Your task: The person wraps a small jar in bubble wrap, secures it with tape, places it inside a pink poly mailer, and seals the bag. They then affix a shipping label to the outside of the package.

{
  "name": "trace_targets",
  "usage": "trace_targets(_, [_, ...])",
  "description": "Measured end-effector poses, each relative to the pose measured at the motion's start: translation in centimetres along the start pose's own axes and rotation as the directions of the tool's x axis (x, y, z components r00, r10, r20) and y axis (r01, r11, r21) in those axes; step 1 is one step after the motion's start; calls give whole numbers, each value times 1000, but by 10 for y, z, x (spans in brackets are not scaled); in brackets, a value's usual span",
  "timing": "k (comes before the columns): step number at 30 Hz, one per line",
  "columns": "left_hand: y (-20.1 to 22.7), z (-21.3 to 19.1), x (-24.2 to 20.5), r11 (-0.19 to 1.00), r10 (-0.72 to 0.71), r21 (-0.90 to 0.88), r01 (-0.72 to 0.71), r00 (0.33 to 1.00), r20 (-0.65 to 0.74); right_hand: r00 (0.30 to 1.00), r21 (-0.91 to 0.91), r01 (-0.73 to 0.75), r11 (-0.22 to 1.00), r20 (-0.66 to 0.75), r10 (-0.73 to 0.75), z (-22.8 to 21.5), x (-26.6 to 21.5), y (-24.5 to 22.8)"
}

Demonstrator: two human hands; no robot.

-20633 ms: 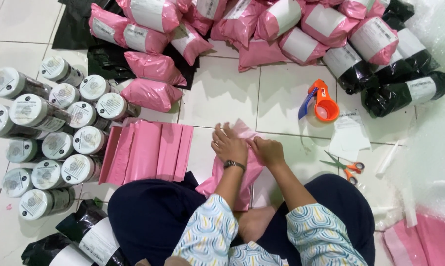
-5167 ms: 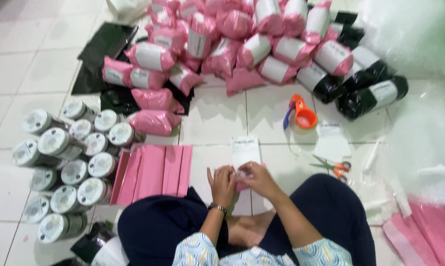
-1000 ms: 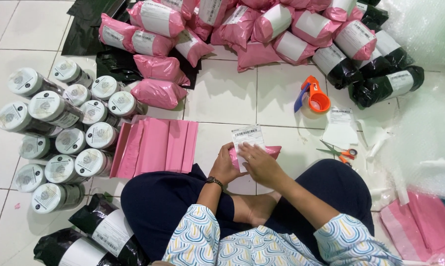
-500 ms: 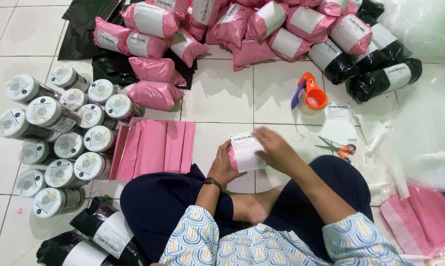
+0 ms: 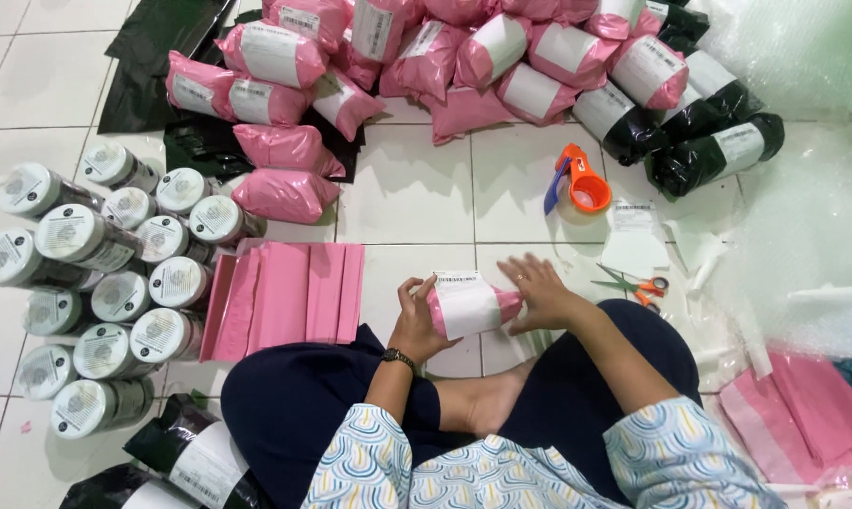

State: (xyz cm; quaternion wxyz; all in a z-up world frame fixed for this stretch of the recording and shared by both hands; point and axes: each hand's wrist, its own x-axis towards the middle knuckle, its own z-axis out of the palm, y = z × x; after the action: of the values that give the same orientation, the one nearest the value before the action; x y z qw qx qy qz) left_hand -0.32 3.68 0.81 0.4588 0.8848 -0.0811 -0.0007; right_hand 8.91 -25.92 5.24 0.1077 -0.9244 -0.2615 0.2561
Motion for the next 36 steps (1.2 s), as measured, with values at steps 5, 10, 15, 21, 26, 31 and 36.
trace_targets(5, [0, 5, -4, 999, 34, 11, -34, 999, -29, 869, 123, 440, 889, -308, -387, -25, -6, -67])
trace_targets(10, [29, -9, -1, 999, 43, 17, -42, 998, -37, 947, -59, 290, 955, 162, -277, -41, 22, -121])
trace_targets(15, [38, -7, -1, 989, 52, 137, -52, 999, 5, 958, -4, 173, 985, 232, -167, -45, 48, -129])
trace_targets(21, [58, -9, -22, 841, -157, 506, 188, 982, -105, 955, -93, 203, 975, 239, -176, -38, 35, -135])
trace_targets(26, [48, -9, -17, 903, -127, 423, 69, 986, 109, 932, -176, 268, 947, 296, -208, -49, 17, -155])
trace_targets(31, [45, 1, -11, 918, -69, 395, -32, 968, 240, 935, -171, 295, 940, 253, -247, -81, -12, -165])
trace_targets(36, [54, 7, -9, 919, -75, 392, -55, 948, 309, 962, -77, 244, 967, 144, -231, -51, -14, -132])
